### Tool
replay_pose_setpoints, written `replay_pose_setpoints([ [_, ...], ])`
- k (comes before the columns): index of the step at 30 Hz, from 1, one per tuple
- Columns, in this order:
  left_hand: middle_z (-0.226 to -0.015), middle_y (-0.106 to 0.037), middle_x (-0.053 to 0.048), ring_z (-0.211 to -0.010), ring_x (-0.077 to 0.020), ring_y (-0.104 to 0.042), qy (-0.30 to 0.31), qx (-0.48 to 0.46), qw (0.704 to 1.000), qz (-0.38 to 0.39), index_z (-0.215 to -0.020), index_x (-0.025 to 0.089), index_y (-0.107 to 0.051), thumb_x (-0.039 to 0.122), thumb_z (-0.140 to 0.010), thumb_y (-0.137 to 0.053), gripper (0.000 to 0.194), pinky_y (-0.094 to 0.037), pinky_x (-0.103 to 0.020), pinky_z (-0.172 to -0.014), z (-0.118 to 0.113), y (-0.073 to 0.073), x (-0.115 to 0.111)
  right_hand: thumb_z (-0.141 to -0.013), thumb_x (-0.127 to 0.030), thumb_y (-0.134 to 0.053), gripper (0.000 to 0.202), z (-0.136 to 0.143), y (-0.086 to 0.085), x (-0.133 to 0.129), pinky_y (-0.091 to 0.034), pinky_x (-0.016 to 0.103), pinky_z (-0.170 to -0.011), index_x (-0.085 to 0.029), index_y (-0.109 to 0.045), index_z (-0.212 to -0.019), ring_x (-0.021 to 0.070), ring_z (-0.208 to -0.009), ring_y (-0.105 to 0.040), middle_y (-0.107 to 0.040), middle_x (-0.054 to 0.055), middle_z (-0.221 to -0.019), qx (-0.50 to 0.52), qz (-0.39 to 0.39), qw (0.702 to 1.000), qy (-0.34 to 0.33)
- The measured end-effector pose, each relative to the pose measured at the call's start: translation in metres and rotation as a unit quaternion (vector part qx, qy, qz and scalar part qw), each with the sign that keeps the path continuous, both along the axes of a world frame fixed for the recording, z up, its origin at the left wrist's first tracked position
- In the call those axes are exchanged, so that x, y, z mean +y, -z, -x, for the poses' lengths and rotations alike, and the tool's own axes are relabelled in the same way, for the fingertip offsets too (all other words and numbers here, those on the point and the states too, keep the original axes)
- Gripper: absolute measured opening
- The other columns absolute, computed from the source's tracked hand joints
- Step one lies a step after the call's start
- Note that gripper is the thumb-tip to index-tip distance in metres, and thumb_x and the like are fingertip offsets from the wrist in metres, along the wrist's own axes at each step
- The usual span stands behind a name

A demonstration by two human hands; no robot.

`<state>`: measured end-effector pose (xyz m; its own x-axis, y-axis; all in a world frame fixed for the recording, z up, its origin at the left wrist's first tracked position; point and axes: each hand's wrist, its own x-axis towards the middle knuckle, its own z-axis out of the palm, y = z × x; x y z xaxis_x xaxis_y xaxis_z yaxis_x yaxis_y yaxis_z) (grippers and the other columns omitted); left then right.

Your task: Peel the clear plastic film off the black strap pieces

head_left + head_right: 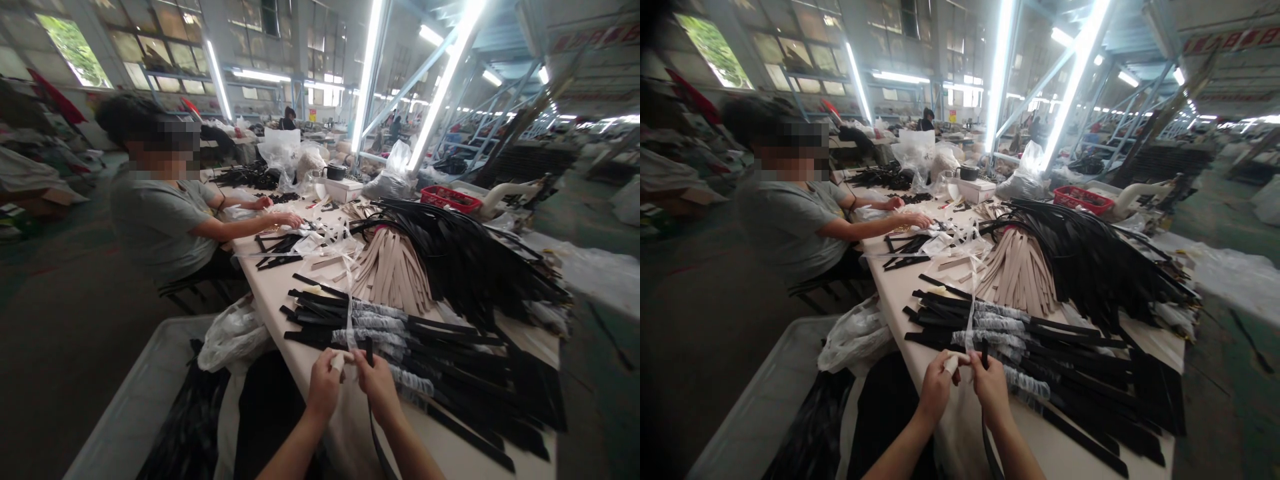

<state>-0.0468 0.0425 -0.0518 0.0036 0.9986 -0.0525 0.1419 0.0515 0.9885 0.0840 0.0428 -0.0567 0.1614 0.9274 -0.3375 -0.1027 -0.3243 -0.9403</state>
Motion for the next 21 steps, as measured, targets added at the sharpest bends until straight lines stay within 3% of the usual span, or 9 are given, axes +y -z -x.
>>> replay_pose_setpoints([
  [2, -0.072, -0.067, -0.003, -0.055, -0.0147, -0.058, -0.039, -0.003, 0.998, 0.05, -0.096, 0.017, -0.071, 0.034, -0.087, -0.053, 0.026, -0.047, -0.025, -0.054, 0.0, 0.005, 0.013, -0.075, -0.064, -0.066, 0.048, -0.003, -0.002, -0.001, -0.038, 0.027, -0.053, -0.016, -0.072, -0.074, 0.0192, -0.057, -0.056, -0.064, 0.004, -0.061, -0.074, -0.04, 0.996, 0.004],
  [5, -0.073, -0.069, -0.003, -0.051, -0.0125, -0.056, -0.041, 0.021, 0.996, 0.079, -0.097, 0.017, -0.072, 0.041, -0.082, -0.062, 0.029, -0.043, -0.023, -0.049, -0.004, 0.005, 0.035, -0.084, -0.061, -0.057, 0.047, -0.004, -0.007, -0.005, -0.041, 0.031, -0.065, -0.02, -0.072, -0.069, 0.0258, -0.068, -0.062, -0.071, 0.008, -0.07, -0.207, -0.093, 0.974, -0.019],
  [11, -0.054, -0.061, -0.001, -0.04, -0.01, -0.047, -0.001, 0.018, 0.993, 0.114, -0.065, 0.014, -0.068, 0.04, -0.075, -0.07, 0.027, -0.032, -0.021, -0.039, -0.014, 0.003, 0.064, -0.089, -0.051, -0.053, 0.037, -0.005, -0.012, -0.016, -0.036, 0.032, -0.064, -0.025, -0.07, -0.068, 0.0268, -0.065, -0.063, -0.071, 0.008, -0.07, -0.317, -0.131, 0.938, -0.047],
  [17, -0.048, -0.056, 0.002, -0.034, -0.0074, -0.042, -0.011, -0.03, 0.99, 0.135, -0.06, 0.016, -0.061, 0.022, -0.074, -0.062, 0.015, -0.026, -0.019, -0.037, -0.016, 0.012, 0.069, -0.09, -0.051, -0.052, 0.042, -0.008, -0.01, -0.023, -0.035, 0.031, -0.061, -0.024, -0.066, -0.062, 0.0233, -0.06, -0.06, -0.067, 0.006, -0.061, -0.287, -0.105, 0.952, -0.033],
  [21, -0.049, -0.055, 0.003, -0.034, -0.0081, -0.042, -0.038, -0.071, 0.988, 0.133, -0.066, 0.017, -0.058, 0.019, -0.075, -0.055, 0.01, -0.025, -0.019, -0.035, -0.018, 0.017, 0.07, -0.082, -0.062, -0.06, 0.048, -0.009, 0.002, -0.026, -0.032, 0.026, -0.049, -0.018, -0.067, -0.063, 0.0158, -0.05, -0.05, -0.065, 0.005, -0.059, -0.131, -0.033, 0.991, -0.01],
])
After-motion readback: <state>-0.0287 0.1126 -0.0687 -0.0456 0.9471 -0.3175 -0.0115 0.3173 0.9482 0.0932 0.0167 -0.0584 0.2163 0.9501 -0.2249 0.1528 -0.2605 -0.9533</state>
